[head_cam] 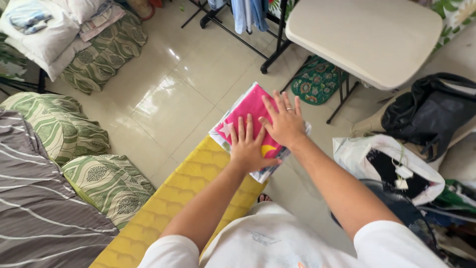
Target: Folding various fabric items and clothes on a yellow surface.
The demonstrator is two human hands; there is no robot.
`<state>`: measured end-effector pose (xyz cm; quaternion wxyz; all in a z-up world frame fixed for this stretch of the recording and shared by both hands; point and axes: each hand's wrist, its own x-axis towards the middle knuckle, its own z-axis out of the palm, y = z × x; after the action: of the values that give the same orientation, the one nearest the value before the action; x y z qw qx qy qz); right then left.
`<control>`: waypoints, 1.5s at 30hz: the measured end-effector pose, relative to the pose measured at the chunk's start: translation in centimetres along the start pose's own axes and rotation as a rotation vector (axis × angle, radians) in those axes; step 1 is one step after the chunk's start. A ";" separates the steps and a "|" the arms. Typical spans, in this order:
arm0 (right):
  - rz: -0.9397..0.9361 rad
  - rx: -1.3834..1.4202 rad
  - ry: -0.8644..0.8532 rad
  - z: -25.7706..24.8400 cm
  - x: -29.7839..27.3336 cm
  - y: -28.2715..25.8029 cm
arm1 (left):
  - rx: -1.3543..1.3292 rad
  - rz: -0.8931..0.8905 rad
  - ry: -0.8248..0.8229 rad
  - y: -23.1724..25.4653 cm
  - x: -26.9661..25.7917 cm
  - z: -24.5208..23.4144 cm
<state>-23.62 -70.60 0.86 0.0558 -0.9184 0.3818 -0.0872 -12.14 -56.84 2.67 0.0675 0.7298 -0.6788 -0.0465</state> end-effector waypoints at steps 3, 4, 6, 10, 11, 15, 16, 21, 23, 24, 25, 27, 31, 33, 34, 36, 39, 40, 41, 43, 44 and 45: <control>-0.197 0.084 0.130 0.2 2.8 -1.2 | -0.015 0.036 -0.053 0.8 -1.0 0.5; -0.209 0.085 0.126 0.9 3.8 -1.5 | -0.017 0.024 -0.052 0.8 -1.6 1.0; -0.274 0.086 0.058 1.8 5.7 -1.4 | -0.042 0.080 -0.076 1.0 -2.2 1.8; -0.276 0.075 -0.013 2.1 5.7 -1.2 | -0.126 0.112 -0.031 0.2 -3.1 1.7; -0.289 0.110 0.062 1.7 5.6 -1.3 | -0.150 0.135 -0.002 -0.2 -3.7 0.9; -0.283 0.381 0.301 -1.9 2.0 -3.2 | -0.207 0.160 0.118 -2.7 -7.8 -1.6; -0.290 0.378 0.305 -2.4 0.6 -4.1 | -0.205 0.158 0.126 -3.6 -9.0 -2.3; -0.195 0.961 0.269 -2.4 -7.2 -9.5 | -0.455 -0.131 0.181 -7.2 -16.6 -5.8; -0.188 1.201 0.189 -1.5 -8.8 -11.4 | -0.512 -0.209 0.206 -8.8 -19.6 -6.7; -0.159 1.435 0.107 -1.1 -9.6 -12.6 | -0.569 -0.272 0.223 -9.6 -21.4 -7.3; -0.186 1.441 0.087 -1.0 -9.5 -13.3 | -0.563 -0.296 0.242 -10.4 -22.7 -7.7; -0.237 1.459 -0.005 -0.7 -9.4 -15.1 | -0.618 -0.294 0.481 -11.8 -26.1 -8.6; -0.339 1.574 -0.133 0.3 -7.6 -18.7 | -0.714 -0.425 0.752 -12.4 -33.9 -9.3; -0.326 1.589 -0.108 0.3 -6.7 -21.4 | -0.924 -0.470 0.955 -12.4 -38.3 -9.8; -0.377 1.597 -0.164 0.4 -6.3 -22.7 | -0.893 -0.516 1.004 -12.4 -40.5 -10.5; -0.422 1.605 -0.165 0.7 -5.3 -26.1 | -0.927 -0.527 1.141 -11.9 -45.1 -11.8; -0.502 1.679 -0.328 0.9 -4.8 -32.1 | -0.784 -0.647 1.246 -10.4 -52.4 -12.8; -0.553 1.686 -0.399 1.2 -4.9 -34.0 | -0.740 -0.701 1.294 -9.2 -54.6 -12.5; -0.580 1.707 -0.433 1.3 -5.0 -36.1 | -0.720 -0.748 1.330 -8.1 -56.7 -12.5; -0.650 1.730 -0.528 1.5 -5.9 -40.4 | -0.660 -0.838 1.408 -5.6 -60.7 -12.2; -0.688 1.729 -0.571 1.7 -6.7 -42.5 | -0.626 -0.882 1.434 -4.3 -62.6 -11.7; -0.719 1.725 -0.610 1.9 -7.6 -44.1 | -0.601 -0.924 1.457 -2.7 -64.1 -11.0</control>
<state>1.96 -34.19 5.52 0.7735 -0.6074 -0.1456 -0.1070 -12.47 7.69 11.57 0.6410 0.7295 -0.0679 0.2286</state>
